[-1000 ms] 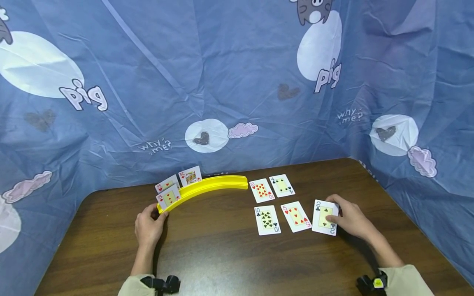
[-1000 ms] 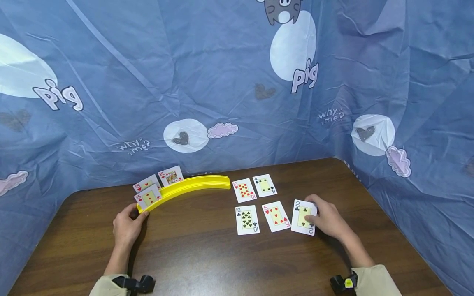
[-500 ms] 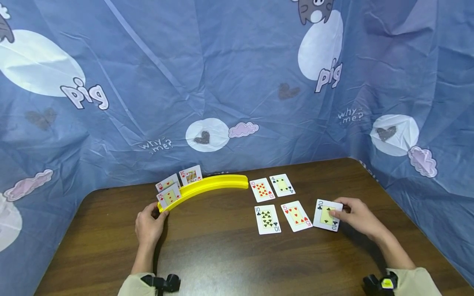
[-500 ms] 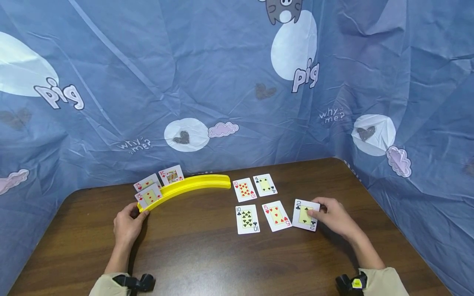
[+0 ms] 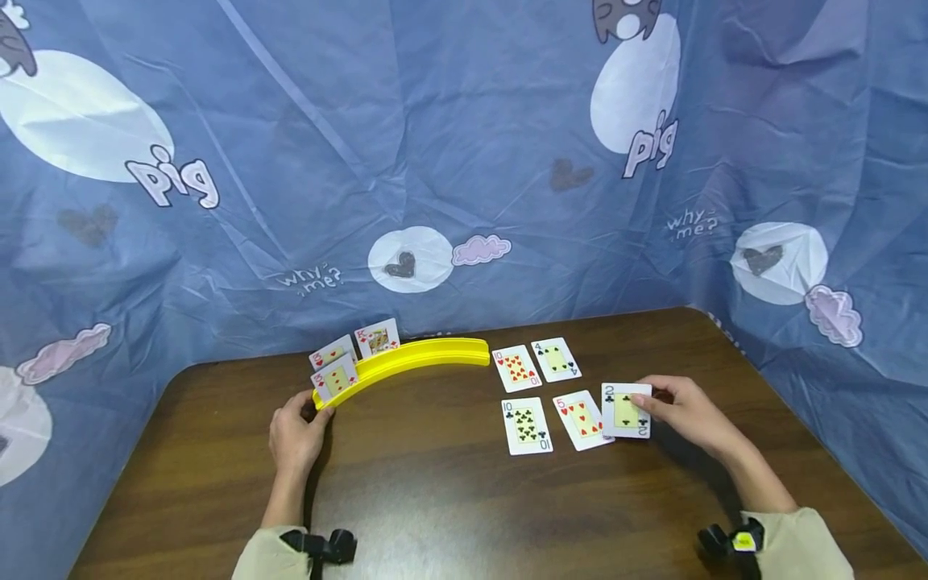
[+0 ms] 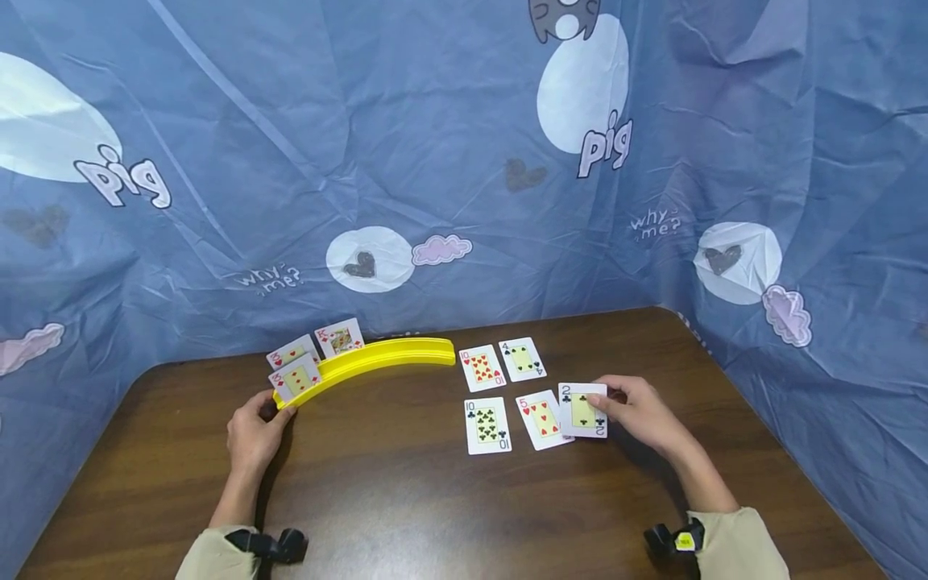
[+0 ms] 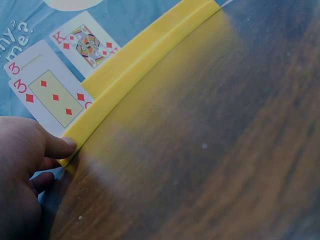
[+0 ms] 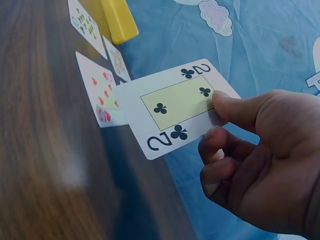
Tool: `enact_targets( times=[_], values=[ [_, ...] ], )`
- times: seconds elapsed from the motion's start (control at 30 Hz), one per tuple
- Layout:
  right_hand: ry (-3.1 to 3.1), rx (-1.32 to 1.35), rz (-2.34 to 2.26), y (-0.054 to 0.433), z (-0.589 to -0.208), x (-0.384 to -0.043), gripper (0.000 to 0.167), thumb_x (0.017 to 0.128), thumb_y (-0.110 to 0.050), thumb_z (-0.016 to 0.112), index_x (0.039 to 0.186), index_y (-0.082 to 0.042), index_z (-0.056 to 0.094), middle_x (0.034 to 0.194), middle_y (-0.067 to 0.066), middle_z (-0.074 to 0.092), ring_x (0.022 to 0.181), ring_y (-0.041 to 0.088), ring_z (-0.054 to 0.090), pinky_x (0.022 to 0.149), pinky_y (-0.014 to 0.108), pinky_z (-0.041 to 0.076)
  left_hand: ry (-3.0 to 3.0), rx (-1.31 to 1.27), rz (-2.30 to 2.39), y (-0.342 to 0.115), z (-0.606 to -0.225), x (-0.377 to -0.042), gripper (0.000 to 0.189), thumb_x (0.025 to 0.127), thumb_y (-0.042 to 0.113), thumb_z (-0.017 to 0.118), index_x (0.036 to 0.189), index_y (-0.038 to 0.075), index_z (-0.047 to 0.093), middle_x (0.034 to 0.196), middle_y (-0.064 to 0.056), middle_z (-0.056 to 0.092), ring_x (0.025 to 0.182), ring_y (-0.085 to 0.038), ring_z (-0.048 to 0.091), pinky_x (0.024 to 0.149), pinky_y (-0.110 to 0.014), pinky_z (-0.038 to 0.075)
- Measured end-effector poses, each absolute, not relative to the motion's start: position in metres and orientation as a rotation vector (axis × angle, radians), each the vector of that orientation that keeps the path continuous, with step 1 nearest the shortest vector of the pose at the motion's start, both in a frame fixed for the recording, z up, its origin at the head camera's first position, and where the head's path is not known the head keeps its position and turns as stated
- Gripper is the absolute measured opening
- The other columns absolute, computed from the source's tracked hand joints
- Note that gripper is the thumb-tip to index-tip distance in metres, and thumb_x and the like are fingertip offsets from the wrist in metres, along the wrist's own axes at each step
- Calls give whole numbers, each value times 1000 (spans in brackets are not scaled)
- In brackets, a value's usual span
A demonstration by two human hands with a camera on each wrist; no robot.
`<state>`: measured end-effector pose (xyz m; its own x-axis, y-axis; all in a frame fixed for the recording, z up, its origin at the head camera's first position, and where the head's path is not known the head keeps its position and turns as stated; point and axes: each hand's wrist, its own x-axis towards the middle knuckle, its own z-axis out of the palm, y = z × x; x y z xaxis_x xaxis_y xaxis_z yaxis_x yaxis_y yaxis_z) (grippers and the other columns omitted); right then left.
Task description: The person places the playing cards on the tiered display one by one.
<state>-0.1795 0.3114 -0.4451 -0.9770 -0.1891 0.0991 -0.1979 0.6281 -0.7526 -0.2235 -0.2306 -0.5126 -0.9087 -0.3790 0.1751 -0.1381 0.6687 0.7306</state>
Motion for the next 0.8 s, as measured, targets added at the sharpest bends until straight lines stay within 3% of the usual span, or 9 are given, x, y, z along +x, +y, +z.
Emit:
enact_targets(
  times=[0.5, 0.8],
  values=[
    [-2771, 396, 1445, 276, -427, -206, 16, 95, -5, 63, 106, 6, 68, 76, 1, 57, 66, 3, 49, 59, 22, 43, -2564, 403, -1100, -231, -513, -223, 35, 87, 13, 72, 119, 1, 67, 105, -24, 69, 101, -37, 57, 81, -50, 38],
    [-2660, 378, 1594, 240, -419, -240, 17, 93, -4, 65, 102, 11, 65, 69, -6, 53, 62, 4, 49, 57, 21, 42, -2558, 404, -1106, -231, -514, -224, 35, 87, 14, 73, 119, 2, 67, 104, -23, 69, 99, -35, 57, 78, -48, 37]
  ],
)
